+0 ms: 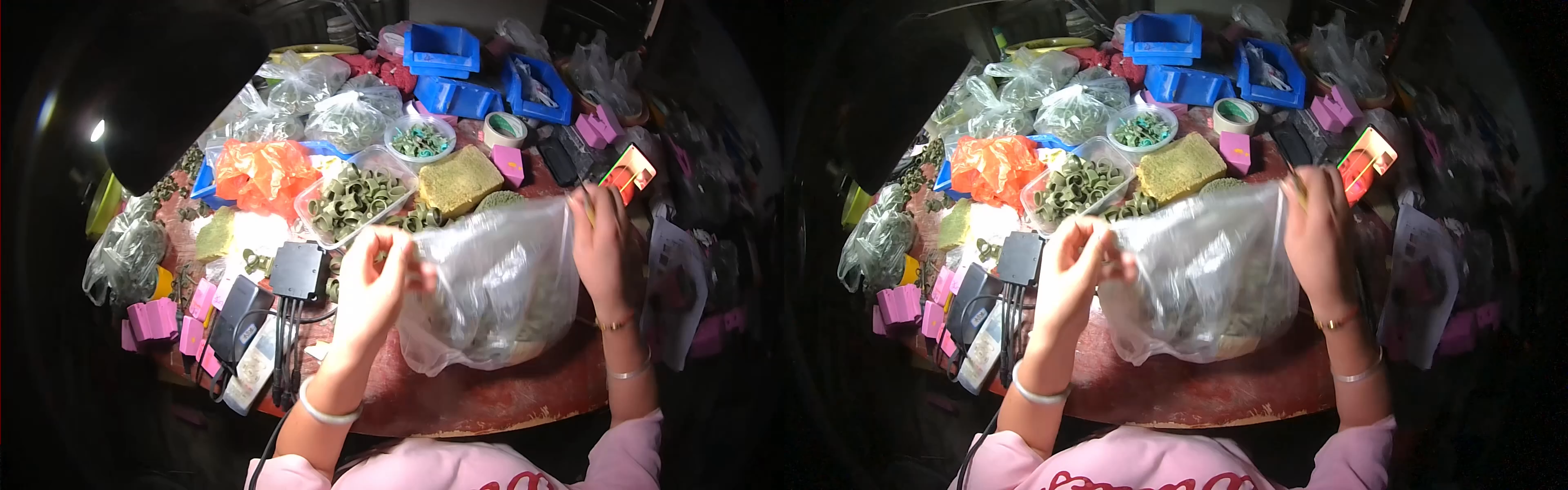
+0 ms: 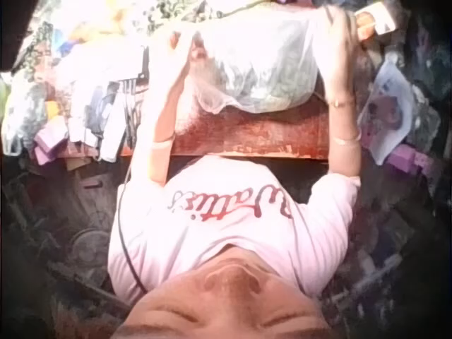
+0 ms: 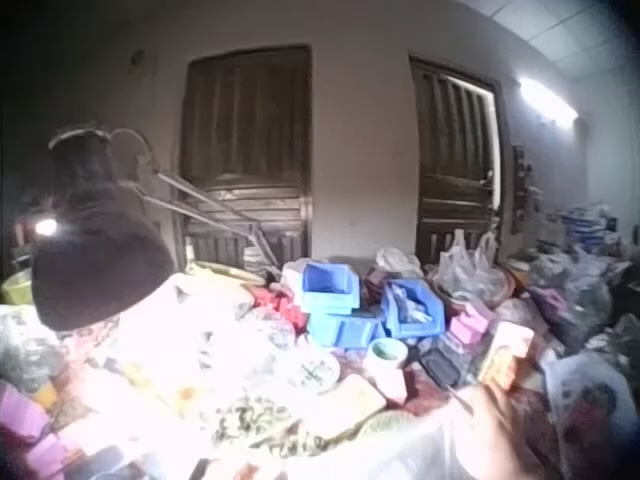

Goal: The recorder is using a small brush tool to apply a substance or adhesive to small green rings, likely components for candle wicks.

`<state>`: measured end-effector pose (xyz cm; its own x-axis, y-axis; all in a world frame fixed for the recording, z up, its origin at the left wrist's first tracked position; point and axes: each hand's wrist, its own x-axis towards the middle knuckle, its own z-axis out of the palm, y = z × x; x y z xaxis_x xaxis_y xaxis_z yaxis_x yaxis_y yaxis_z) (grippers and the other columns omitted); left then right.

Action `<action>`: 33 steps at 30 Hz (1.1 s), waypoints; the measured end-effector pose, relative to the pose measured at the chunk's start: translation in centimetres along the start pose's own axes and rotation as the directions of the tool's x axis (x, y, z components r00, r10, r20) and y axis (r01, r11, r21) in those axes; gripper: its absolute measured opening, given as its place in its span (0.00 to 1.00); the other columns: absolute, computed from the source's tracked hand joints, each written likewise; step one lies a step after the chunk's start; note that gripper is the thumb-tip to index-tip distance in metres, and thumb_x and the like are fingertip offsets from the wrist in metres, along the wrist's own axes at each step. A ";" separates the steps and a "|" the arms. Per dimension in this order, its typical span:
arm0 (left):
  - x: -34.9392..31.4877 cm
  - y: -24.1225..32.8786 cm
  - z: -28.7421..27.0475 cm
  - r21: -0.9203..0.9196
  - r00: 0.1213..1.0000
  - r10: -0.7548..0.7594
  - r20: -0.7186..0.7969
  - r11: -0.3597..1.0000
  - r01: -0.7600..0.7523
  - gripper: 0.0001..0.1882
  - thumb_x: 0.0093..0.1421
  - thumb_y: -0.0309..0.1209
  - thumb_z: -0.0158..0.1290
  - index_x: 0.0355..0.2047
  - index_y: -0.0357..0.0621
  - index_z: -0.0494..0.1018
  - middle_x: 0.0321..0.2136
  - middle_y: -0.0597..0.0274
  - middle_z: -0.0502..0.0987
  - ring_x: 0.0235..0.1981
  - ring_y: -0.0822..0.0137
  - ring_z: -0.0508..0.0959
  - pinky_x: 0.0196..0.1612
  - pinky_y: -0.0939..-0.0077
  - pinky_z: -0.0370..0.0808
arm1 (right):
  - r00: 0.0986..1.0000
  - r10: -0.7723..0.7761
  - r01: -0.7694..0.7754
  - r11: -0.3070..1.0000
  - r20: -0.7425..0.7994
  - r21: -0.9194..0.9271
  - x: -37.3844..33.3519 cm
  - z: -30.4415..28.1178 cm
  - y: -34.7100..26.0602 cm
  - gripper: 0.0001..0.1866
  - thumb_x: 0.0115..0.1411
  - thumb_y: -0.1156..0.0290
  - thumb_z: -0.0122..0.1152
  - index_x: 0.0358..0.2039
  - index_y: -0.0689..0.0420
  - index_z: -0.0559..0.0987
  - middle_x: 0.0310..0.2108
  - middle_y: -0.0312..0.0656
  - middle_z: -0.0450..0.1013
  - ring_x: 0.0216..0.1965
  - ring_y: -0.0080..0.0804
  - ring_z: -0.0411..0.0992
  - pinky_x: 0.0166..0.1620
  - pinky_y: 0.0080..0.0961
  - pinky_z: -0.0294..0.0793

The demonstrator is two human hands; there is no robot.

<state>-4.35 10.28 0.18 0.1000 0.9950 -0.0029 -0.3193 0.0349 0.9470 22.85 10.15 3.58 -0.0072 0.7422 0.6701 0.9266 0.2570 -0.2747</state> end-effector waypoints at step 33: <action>-5.5 -0.5 1.5 0.287 0.996 -0.044 0.080 0.958 0.019 0.04 0.61 0.24 0.56 0.29 0.38 0.74 0.20 0.68 0.75 0.19 0.81 0.73 0.23 0.88 0.70 | 0.894 -0.147 -0.064 0.893 0.424 0.445 -9.2 -0.2 -6.7 0.12 0.47 0.81 0.68 0.34 0.59 0.78 0.30 0.43 0.73 0.27 0.36 0.75 0.30 0.28 0.75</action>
<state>-3.32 4.66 0.25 0.1890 0.9818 -0.0187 -0.0333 0.0255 0.9991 16.79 1.48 -0.55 -0.3021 0.8880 0.3466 0.6608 0.4572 -0.5952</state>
